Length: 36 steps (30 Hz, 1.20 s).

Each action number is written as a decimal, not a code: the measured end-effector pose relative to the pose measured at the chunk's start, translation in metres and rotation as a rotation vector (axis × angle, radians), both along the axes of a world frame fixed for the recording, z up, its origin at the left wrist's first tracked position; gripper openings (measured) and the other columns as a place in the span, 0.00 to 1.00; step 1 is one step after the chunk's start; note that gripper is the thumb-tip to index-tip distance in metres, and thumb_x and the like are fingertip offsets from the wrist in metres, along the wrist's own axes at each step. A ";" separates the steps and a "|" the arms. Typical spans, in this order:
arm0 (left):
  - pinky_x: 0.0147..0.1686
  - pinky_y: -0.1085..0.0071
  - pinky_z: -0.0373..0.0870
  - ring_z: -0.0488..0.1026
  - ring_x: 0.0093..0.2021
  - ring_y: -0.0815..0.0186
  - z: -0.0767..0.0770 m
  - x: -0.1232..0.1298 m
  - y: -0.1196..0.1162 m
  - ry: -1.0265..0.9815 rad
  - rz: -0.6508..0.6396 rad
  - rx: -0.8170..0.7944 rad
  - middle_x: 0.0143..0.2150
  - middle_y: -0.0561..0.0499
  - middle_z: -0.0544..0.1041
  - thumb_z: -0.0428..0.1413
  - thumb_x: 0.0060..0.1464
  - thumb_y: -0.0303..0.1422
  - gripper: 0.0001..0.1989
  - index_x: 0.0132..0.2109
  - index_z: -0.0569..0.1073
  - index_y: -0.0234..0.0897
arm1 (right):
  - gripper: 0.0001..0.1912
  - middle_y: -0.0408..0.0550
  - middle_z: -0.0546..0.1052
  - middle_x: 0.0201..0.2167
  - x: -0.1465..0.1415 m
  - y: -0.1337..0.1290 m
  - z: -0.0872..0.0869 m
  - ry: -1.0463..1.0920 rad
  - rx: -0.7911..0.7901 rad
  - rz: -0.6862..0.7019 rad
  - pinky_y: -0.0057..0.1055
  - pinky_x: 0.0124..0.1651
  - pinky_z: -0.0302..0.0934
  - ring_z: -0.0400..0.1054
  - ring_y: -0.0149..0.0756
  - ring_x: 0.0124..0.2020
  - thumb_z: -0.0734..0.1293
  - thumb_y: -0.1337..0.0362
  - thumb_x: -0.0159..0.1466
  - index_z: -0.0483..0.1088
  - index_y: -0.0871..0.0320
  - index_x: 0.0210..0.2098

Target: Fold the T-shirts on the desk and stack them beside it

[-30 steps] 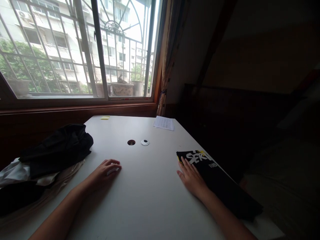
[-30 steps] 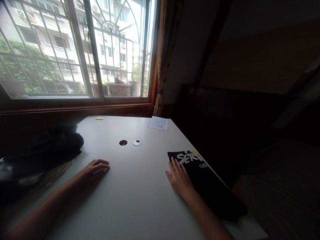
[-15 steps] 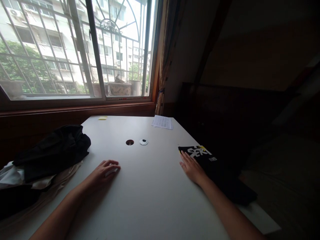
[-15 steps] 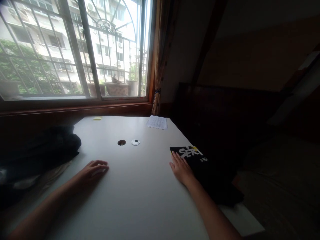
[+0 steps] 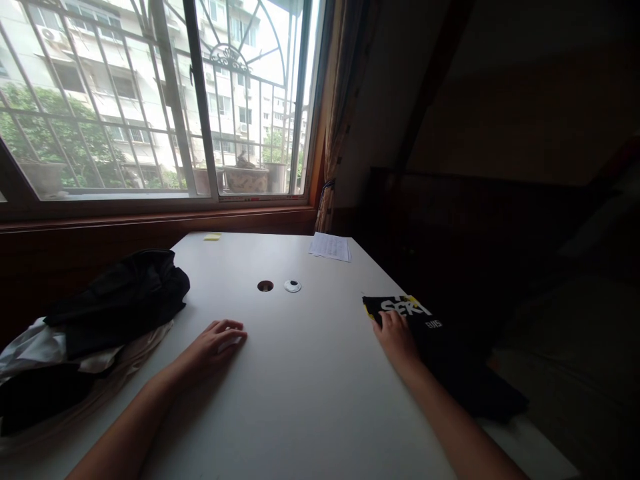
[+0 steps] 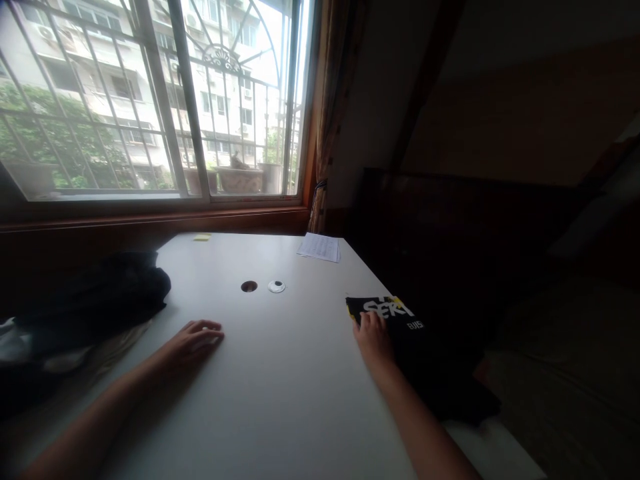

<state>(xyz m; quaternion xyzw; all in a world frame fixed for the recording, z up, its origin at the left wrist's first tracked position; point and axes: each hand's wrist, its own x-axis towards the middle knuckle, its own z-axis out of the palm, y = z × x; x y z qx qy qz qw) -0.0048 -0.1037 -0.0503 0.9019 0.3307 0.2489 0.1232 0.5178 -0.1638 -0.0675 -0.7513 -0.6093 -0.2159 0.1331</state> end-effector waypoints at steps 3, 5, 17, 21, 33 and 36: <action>0.53 0.60 0.74 0.72 0.54 0.57 0.001 0.001 -0.001 0.009 0.006 -0.005 0.57 0.46 0.74 0.52 0.67 0.37 0.15 0.56 0.77 0.49 | 0.16 0.61 0.75 0.44 -0.002 0.005 0.008 -0.072 -0.041 -0.017 0.44 0.53 0.63 0.68 0.52 0.48 0.57 0.64 0.70 0.75 0.61 0.45; 0.54 0.59 0.73 0.72 0.54 0.56 0.003 0.001 -0.002 0.016 0.014 -0.010 0.57 0.46 0.75 0.52 0.66 0.36 0.15 0.56 0.77 0.49 | 0.16 0.59 0.75 0.43 -0.004 0.009 0.012 -0.097 -0.068 0.003 0.42 0.52 0.63 0.68 0.50 0.47 0.56 0.67 0.69 0.76 0.60 0.41; 0.52 0.62 0.73 0.73 0.52 0.59 0.013 0.002 -0.011 0.008 0.002 0.024 0.56 0.45 0.75 0.53 0.66 0.32 0.14 0.55 0.77 0.47 | 0.18 0.60 0.76 0.41 -0.010 0.024 0.008 -0.128 -0.063 0.058 0.42 0.51 0.63 0.69 0.49 0.45 0.55 0.69 0.70 0.77 0.62 0.42; 0.48 0.64 0.74 0.75 0.49 0.60 0.015 -0.001 -0.008 -0.022 0.165 0.118 0.50 0.47 0.78 0.52 0.64 0.29 0.14 0.53 0.77 0.44 | 0.21 0.66 0.74 0.52 -0.039 0.016 -0.003 -0.130 0.079 0.098 0.47 0.53 0.63 0.67 0.54 0.49 0.57 0.65 0.69 0.72 0.69 0.55; 0.65 0.47 0.54 0.54 0.69 0.46 0.083 -0.101 -0.019 0.045 1.108 0.511 0.63 0.39 0.68 0.55 0.60 0.34 0.26 0.64 0.66 0.38 | 0.21 0.60 0.74 0.55 -0.066 0.013 -0.005 -0.078 0.201 0.461 0.48 0.61 0.61 0.65 0.52 0.56 0.59 0.61 0.69 0.69 0.66 0.57; 0.60 0.47 0.59 0.61 0.63 0.43 0.085 -0.118 -0.020 0.246 1.183 0.371 0.63 0.38 0.68 0.58 0.57 0.37 0.29 0.64 0.66 0.39 | 0.21 0.60 0.75 0.53 -0.062 0.015 -0.008 -0.046 0.217 0.493 0.48 0.58 0.63 0.67 0.51 0.53 0.60 0.61 0.69 0.69 0.64 0.56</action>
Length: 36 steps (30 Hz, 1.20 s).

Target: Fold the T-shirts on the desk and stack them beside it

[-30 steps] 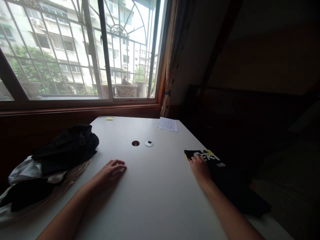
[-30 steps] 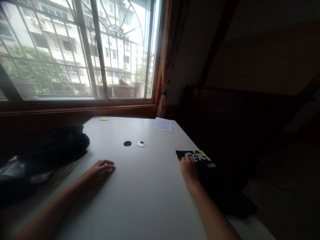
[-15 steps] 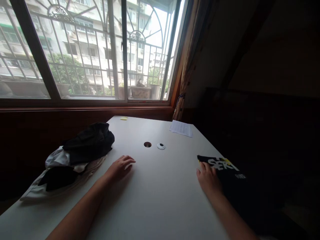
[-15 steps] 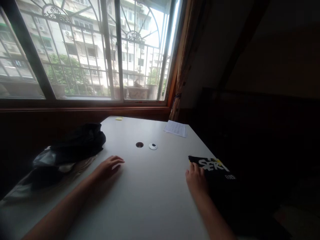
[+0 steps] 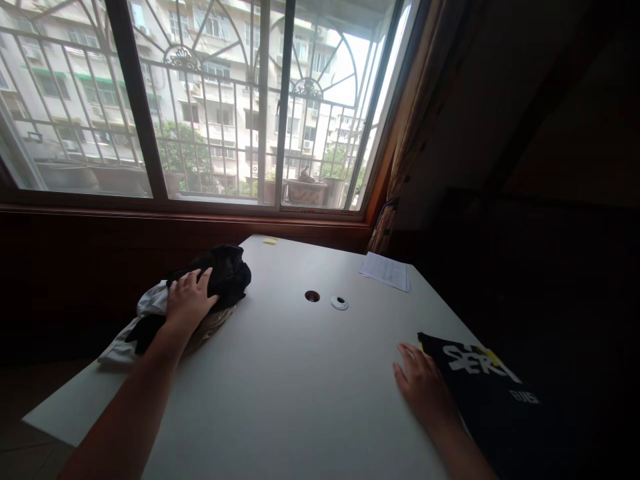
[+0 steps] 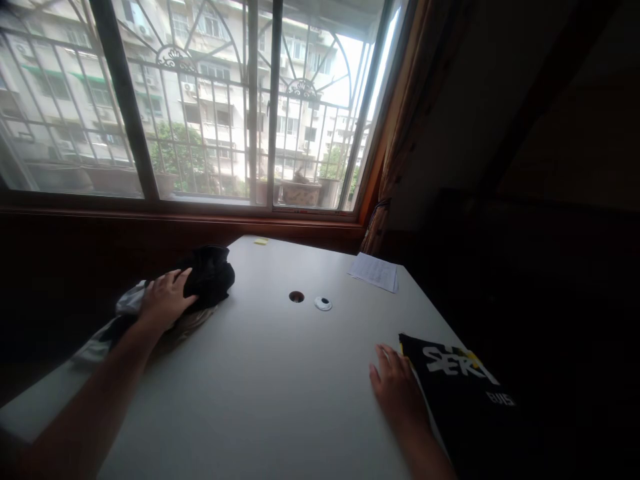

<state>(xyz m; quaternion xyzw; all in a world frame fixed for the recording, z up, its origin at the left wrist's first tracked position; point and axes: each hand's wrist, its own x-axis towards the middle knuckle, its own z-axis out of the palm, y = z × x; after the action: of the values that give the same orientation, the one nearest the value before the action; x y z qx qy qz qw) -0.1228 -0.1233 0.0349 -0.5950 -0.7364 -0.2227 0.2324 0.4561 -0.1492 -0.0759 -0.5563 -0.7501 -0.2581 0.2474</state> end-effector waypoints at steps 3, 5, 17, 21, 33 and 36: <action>0.51 0.53 0.66 0.68 0.55 0.46 0.006 -0.007 0.002 0.018 0.061 -0.080 0.55 0.40 0.73 0.54 0.60 0.36 0.16 0.54 0.74 0.40 | 0.19 0.59 0.76 0.51 0.000 0.000 0.000 0.008 -0.020 0.027 0.47 0.56 0.64 0.68 0.51 0.51 0.60 0.61 0.69 0.70 0.63 0.55; 0.48 0.56 0.67 0.70 0.52 0.47 0.013 -0.009 0.004 0.019 0.061 -0.068 0.50 0.41 0.74 0.51 0.62 0.34 0.12 0.49 0.75 0.40 | 0.18 0.58 0.76 0.50 -0.001 -0.001 0.001 0.014 -0.039 0.048 0.46 0.55 0.64 0.69 0.50 0.51 0.60 0.61 0.69 0.71 0.62 0.55; 0.38 0.67 0.70 0.75 0.33 0.62 0.063 0.079 -0.005 -0.411 -0.612 -0.037 0.37 0.49 0.79 0.46 0.65 0.36 0.11 0.48 0.69 0.38 | 0.17 0.53 0.77 0.48 -0.009 -0.009 0.020 0.136 -0.097 0.208 0.49 0.55 0.66 0.71 0.49 0.50 0.61 0.61 0.69 0.69 0.54 0.57; 0.48 0.67 0.73 0.77 0.46 0.63 0.063 0.153 -0.033 -0.738 -1.049 -0.237 0.53 0.42 0.79 0.46 0.67 0.36 0.15 0.56 0.69 0.37 | 0.20 0.52 0.77 0.51 -0.026 -0.018 0.028 0.239 -0.201 0.399 0.48 0.57 0.68 0.72 0.46 0.53 0.62 0.59 0.71 0.65 0.50 0.62; 0.65 0.47 0.61 0.52 0.73 0.44 -0.004 0.259 -0.119 -0.382 -1.575 -0.642 0.75 0.41 0.52 0.66 0.54 0.35 0.36 0.67 0.63 0.45 | 0.15 0.50 0.77 0.46 -0.048 -0.040 0.043 0.427 -0.462 0.515 0.36 0.44 0.73 0.75 0.41 0.42 0.64 0.69 0.62 0.77 0.51 0.45; 0.66 0.41 0.57 0.45 0.74 0.39 -0.025 0.244 -0.124 -0.204 -1.389 -0.599 0.75 0.42 0.51 0.68 0.48 0.35 0.47 0.71 0.56 0.47 | 0.15 0.48 0.78 0.44 -0.041 -0.041 0.051 0.540 -0.447 0.466 0.38 0.47 0.72 0.75 0.42 0.44 0.64 0.69 0.60 0.78 0.51 0.43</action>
<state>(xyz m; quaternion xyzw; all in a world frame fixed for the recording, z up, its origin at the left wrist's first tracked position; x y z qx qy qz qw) 0.1215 -0.2468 0.0101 -0.9357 -0.2397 -0.1623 -0.2017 0.4149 -0.1904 -0.0249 -0.4595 -0.8016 0.1287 0.3602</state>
